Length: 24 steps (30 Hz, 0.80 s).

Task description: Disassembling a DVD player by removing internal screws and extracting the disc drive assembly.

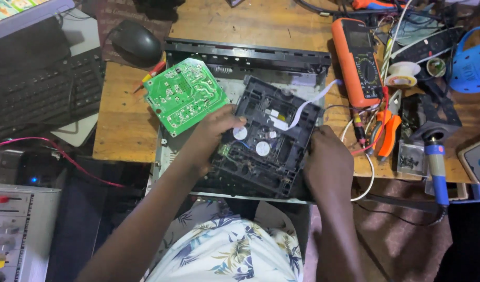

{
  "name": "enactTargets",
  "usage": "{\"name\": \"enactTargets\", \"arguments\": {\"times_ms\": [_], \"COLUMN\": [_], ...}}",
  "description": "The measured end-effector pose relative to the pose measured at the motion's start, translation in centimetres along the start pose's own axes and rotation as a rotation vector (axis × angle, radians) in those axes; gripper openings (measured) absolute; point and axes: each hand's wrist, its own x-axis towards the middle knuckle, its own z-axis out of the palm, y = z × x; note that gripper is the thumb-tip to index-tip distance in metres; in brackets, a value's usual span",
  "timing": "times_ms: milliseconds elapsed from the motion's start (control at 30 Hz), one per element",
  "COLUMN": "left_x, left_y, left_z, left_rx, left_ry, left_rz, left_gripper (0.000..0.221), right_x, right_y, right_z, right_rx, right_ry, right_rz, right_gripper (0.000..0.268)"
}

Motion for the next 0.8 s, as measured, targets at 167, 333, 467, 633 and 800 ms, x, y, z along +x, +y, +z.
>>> {"name": "enactTargets", "arguments": {"times_ms": [167,333,467,633,800], "left_x": [-1.4,-1.4,-0.8,-0.8,-0.9], "left_y": [4.9,3.6,2.5,2.0,3.9], "left_z": [1.8,1.1,0.7,-0.2,0.5], "left_rx": [-0.131,-0.126,-0.205,-0.199,-0.178], "left_ry": [0.177,0.186,0.164,0.153,0.131], "left_rz": [-0.351,-0.377,-0.393,-0.388,-0.339], "left_gripper": [0.039,0.048,0.044,0.04,0.03], "right_x": [0.8,0.8,1.2,1.0,0.3], "right_y": [-1.1,-1.7,-2.5,-2.3,-3.0], "right_z": [-0.4,-0.3,-1.2,-1.8,-2.6], "right_rx": [-0.062,-0.081,0.022,0.241,0.459], "right_ry": [-0.05,0.004,0.075,0.122,0.121], "right_rz": [-0.028,-0.01,0.033,0.15,0.261], "right_gripper": [0.02,0.018,0.02,0.019,0.02]}}
